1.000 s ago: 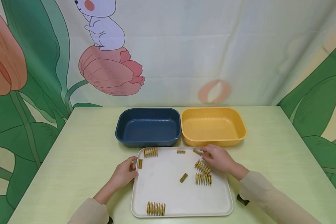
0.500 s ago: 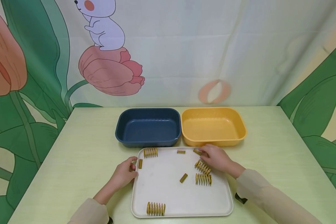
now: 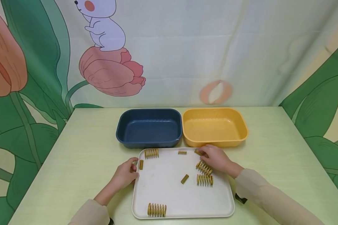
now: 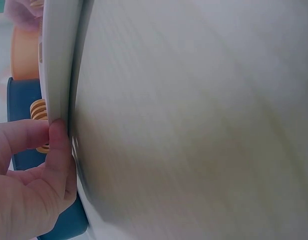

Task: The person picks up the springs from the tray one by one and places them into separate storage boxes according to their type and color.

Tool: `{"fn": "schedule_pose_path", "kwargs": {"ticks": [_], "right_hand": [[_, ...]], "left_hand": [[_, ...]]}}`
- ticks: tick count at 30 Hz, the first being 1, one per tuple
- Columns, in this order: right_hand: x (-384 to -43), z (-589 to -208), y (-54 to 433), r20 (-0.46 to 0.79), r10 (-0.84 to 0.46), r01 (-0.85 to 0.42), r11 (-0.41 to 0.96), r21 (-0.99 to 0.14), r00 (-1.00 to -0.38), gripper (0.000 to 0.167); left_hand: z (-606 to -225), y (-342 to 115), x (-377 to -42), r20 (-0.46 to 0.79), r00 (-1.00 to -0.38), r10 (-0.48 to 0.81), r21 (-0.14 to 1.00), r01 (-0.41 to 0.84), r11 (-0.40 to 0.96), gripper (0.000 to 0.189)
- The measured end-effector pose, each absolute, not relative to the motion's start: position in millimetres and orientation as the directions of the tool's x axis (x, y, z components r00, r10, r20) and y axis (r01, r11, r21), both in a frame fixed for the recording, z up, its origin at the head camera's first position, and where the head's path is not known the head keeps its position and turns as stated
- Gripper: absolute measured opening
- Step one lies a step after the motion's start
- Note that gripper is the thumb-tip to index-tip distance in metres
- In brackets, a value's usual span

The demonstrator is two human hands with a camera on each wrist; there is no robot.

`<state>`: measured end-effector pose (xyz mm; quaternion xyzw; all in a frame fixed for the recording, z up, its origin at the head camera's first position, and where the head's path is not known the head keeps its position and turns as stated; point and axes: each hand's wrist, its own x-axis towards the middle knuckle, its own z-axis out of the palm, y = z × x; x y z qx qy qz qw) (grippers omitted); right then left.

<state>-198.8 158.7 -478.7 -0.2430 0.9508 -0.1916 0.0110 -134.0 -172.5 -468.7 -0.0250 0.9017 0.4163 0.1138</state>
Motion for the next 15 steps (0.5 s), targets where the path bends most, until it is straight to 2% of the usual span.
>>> {"fn": "schedule_pose_path", "kwargs": {"ticks": [15], "right_hand": [[-200.0, -480.6, 155.8, 0.108, -0.474, -0.481, 0.809, -0.337, -0.874, 0.022]], "left_hand": [[-468.5, -172.2, -134.4, -0.235, -0.971, 0.045, 0.743, -0.150, 0.652, 0.051]]}}
